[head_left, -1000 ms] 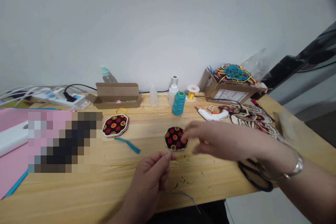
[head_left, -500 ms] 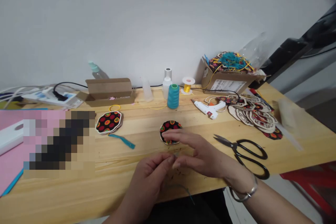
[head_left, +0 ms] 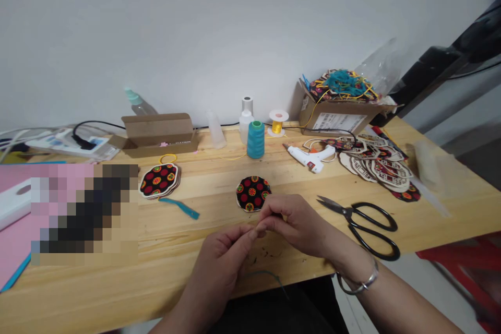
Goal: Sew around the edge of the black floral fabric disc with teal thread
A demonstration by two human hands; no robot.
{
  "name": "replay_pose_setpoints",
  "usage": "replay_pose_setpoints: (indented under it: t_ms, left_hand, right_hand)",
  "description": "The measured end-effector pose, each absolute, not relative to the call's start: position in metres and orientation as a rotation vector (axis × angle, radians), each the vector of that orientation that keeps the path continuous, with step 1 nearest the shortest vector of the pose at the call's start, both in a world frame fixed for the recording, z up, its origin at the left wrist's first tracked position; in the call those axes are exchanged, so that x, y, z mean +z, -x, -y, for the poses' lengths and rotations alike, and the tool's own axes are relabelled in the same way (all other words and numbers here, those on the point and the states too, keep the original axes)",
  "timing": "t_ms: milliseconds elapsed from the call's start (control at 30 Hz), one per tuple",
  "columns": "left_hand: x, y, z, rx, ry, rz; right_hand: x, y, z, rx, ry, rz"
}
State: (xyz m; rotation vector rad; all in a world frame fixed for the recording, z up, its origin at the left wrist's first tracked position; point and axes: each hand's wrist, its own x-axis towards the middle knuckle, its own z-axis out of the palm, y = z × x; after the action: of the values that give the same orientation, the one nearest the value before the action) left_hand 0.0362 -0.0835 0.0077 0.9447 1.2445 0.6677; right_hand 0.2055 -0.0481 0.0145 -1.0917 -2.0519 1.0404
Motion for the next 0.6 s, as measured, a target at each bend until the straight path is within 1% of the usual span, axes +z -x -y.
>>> replay_pose_setpoints:
  t_ms: [133,200,333,433,533,600]
  left_hand:
    - [0.008,-0.037,0.083,0.676,-0.916,-1.258]
    - [0.007,-0.037,0.082,0.696,-0.902,-1.273]
    - [0.006,-0.036,0.081,0.739,-0.869,-1.304]
    - [0.004,-0.034,0.08,0.753,-0.85,-1.302]
    - [0.001,-0.034,0.079,0.767,-0.816,-1.274]
    - [-0.001,-0.034,0.079,0.771,-0.789,-1.253]
  right_hand:
    - [0.016,-0.203,0.049,0.877,1.084,2.142]
    - [0.016,-0.206,0.047,0.713,1.16,2.137]
    - [0.013,-0.236,0.054,0.206,1.566,2.049]
    - [0.007,-0.278,0.074,-0.031,1.987,2.032]
    - [-0.006,-0.316,0.101,-0.08,2.297,2.006]
    - [-0.016,-0.333,0.117,-0.05,2.315,2.03]
